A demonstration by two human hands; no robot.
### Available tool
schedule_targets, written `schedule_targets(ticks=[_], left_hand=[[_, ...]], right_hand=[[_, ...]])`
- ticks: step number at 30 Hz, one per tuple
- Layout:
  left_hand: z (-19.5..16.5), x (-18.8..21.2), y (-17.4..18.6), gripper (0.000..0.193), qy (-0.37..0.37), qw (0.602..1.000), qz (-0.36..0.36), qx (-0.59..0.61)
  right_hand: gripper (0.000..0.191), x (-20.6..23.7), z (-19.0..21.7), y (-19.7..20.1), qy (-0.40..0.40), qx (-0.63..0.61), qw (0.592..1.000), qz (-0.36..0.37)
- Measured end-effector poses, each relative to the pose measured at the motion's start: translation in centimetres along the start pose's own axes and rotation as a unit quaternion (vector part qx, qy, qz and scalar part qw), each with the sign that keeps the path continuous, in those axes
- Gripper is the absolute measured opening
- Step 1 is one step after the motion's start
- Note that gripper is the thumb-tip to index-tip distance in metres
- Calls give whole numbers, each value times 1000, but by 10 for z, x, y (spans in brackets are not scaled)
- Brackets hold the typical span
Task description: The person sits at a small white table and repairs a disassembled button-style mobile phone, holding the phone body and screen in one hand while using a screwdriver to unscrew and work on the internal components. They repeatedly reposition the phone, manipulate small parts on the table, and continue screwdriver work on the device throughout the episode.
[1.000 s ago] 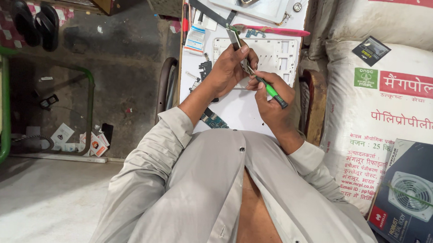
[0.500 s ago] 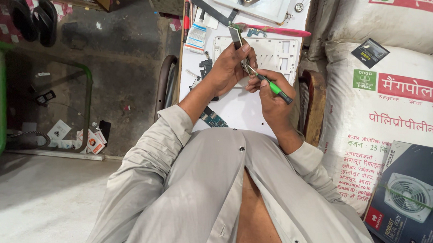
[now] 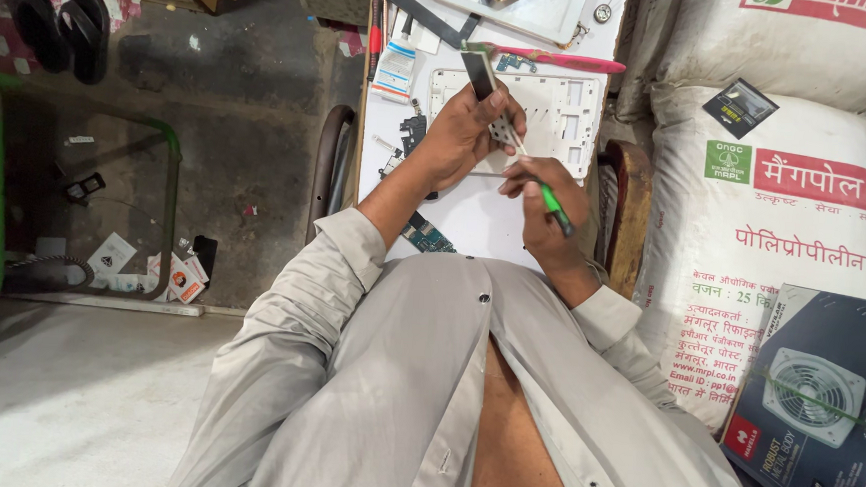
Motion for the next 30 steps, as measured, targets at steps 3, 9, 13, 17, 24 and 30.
schedule_targets(ticks=[3,9,13,17,24,30], left_hand=[[1,-1,-4,40,-2,1000,-7,-5],[-5,0,-14,41,-12,999,-20,-40],[14,1,-2,42,1,995,-19,-102],[43,-13,18,40,3,981,-27,-194],[8,-16,-8,37,-60,937,0,-345],[-115,10,-101,57,-191,848,-21,-495]], right_hand=[[25,0,9,10,11,64,995,-70],[23,-15,5,14,-29,168,980,-107],[31,-18,-16,17,-50,70,989,-124],[37,-14,-26,26,-67,123,983,-117],[30,-15,-12,25,-37,132,974,-181],[23,-10,-34,39,-47,55,968,-238]])
Point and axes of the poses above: each hand's wrist, its own x-axis away from the middle knuckle, its own y-axis out of the back of the hand, z = x × y, the point moved 8 cm from there along -x, towards the middle knuckle, and after that the axes turned 5 degrees about -y, right-handed, at the moved point
